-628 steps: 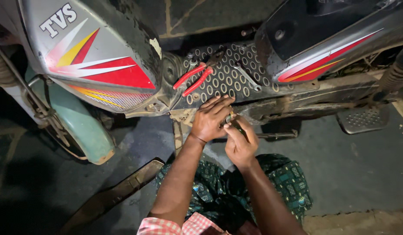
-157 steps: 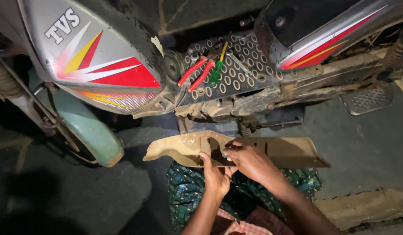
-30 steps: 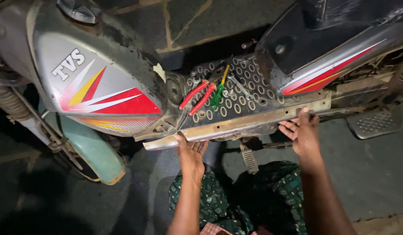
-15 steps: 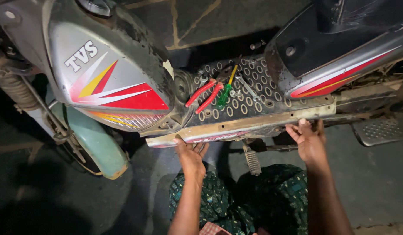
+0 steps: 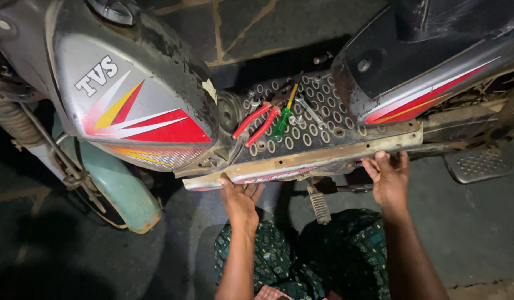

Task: The person is repairing a motorcycle by removing a side panel and then reinstalling it. They use a screwdriver to loosen screws and a wrench to tighten them, working on the lower side of the bike near the engine.

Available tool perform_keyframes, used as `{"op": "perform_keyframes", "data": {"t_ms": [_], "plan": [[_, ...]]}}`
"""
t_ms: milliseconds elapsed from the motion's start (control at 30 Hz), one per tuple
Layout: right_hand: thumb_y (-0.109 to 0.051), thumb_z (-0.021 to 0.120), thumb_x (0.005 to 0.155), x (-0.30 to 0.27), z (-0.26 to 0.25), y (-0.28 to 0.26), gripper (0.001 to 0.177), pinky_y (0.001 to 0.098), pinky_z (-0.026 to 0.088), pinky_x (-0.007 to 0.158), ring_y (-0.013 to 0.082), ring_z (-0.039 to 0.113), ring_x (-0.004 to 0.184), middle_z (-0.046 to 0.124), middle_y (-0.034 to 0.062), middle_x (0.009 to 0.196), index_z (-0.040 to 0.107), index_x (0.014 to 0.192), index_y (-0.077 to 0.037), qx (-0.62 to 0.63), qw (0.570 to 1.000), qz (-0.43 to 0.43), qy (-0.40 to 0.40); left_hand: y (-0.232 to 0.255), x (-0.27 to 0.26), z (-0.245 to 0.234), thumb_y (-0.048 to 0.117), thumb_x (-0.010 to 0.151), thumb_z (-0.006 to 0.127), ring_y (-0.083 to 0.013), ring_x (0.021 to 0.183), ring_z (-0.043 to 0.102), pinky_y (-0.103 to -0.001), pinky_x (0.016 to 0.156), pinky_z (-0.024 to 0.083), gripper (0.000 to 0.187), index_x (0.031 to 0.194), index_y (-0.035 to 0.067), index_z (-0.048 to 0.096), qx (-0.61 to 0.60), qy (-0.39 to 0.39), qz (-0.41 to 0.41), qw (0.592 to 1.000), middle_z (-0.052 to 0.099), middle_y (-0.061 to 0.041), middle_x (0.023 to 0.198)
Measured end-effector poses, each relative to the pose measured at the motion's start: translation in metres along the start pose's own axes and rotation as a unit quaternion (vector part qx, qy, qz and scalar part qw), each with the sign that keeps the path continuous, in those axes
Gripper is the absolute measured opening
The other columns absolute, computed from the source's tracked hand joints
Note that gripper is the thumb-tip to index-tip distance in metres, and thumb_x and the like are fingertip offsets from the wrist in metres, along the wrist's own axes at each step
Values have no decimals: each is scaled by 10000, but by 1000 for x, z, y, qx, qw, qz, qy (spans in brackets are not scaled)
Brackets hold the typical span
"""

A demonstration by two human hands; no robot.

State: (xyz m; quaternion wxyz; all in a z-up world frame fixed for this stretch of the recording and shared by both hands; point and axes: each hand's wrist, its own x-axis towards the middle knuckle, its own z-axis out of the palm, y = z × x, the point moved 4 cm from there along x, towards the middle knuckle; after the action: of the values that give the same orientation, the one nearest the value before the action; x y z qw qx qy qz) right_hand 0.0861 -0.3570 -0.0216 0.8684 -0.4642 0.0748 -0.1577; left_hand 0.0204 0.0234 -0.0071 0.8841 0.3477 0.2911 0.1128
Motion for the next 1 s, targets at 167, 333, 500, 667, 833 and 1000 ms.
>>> {"op": "perform_keyframes", "data": {"t_ms": [167,333,500,667,833,1000], "plan": [[-176,713,1028,-2,3,1,531,442,613,867,252,683,999,607,52,1243,429,1475,-139,-28,999,-2,-15,-6,11,-11,566,975,487,-349,1211,608,-520,966,550,704,1551,218,279,-43,-96,34,994,529,-166,1426],[-193,718,1014,-9,10,2,627,450,616,887,198,673,983,607,34,1272,367,1532,-175,-19,999,-11,24,-6,-2,-11,228,951,684,-285,1107,656,-505,919,570,524,1385,209,391,-33,-124,87,988,591,-84,1297],[-170,734,1020,-6,2,6,685,497,629,915,195,665,946,602,55,1228,311,1559,-190,19,999,-21,31,-6,-15,-10,164,926,694,-273,1098,673,-496,913,575,511,1347,216,409,-47,-102,71,991,606,-53,1297],[-165,736,1046,0,-8,3,661,545,615,908,209,686,949,617,62,1193,296,1541,-176,31,999,-12,35,-8,-10,-5,274,933,678,-313,1108,672,-519,955,560,590,1435,244,369,-75,-139,49,986,608,-95,1304],[-162,725,1047,-6,-7,0,642,538,625,891,213,707,962,636,40,1187,307,1534,-154,37,999,-7,30,-10,3,-11,315,940,677,-310,1165,663,-530,1007,552,623,1464,215,355,-66,-161,74,982,599,-94,1345],[-144,723,1041,-19,-7,-1,651,538,644,872,184,675,921,618,44,1153,273,1509,-180,19,999,-24,45,-13,19,-28,314,984,657,-309,1123,666,-527,961,559,482,1370,157,416,-59,-140,75,986,609,-123,1319]]}}
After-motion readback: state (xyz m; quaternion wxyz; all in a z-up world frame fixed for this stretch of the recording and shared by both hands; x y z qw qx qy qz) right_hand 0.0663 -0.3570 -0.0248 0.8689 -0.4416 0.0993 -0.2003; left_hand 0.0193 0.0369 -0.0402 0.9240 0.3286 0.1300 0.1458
